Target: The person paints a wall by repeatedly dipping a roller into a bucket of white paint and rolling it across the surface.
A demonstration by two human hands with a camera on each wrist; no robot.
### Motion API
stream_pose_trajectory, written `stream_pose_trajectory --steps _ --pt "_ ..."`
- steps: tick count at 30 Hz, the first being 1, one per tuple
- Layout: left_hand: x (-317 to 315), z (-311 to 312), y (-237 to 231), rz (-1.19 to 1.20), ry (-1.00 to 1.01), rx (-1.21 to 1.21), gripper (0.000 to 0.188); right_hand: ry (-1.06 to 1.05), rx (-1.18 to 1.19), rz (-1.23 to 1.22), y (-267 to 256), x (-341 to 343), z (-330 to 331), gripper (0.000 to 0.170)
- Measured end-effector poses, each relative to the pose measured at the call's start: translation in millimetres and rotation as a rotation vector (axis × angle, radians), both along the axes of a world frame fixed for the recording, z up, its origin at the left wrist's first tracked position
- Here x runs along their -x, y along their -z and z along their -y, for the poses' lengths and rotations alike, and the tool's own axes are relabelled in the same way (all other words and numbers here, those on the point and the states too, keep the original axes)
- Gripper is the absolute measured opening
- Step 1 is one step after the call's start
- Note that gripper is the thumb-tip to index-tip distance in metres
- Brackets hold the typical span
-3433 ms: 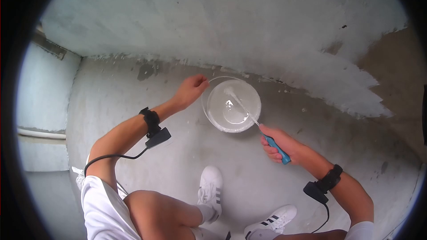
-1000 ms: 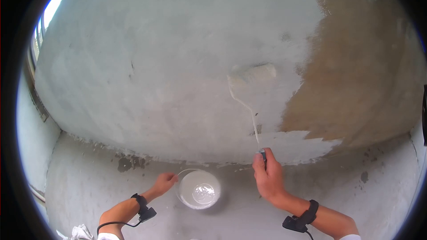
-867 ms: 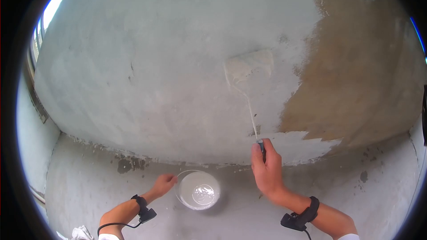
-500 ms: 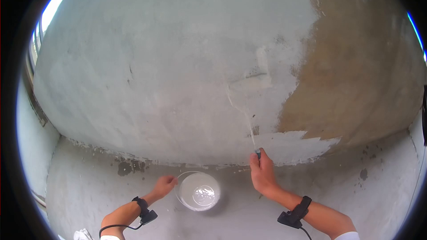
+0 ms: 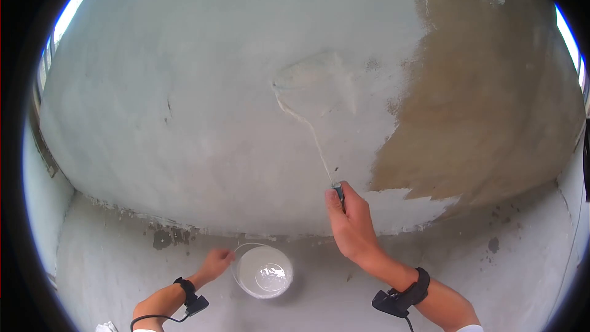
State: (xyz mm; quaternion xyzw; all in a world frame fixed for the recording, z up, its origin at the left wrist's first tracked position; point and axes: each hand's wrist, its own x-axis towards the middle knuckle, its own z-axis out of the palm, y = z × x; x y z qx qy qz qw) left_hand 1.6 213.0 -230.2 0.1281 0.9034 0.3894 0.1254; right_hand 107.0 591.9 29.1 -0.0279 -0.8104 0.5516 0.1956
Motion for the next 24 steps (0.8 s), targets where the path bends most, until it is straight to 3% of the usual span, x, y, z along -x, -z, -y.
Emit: stream_pose_trajectory --steps 4,10,16,24 --pt "-1.4 -0.6 -3.1 0.038 -0.018 -0.007 0.032 0.002 0.029 -0.088 -3.6 1.3 1.9 0.036" --pt "-0.3 2.5 6.8 0.05 -0.03 -0.048 0.034 -0.029 0.253 -0.192 -17.8 -3.1 7.6 0.039" --pt "1.5 5.5 11.1 0.007 -0.004 -0.041 0.034 -0.01 0.328 -0.173 -40.8 14.8 5.3 0.041" --pt "1.3 5.5 9.6 0.101 -0.01 -0.047 0.034 0.092 0.186 -0.062 32.0 28.8 -19.4 0.043"
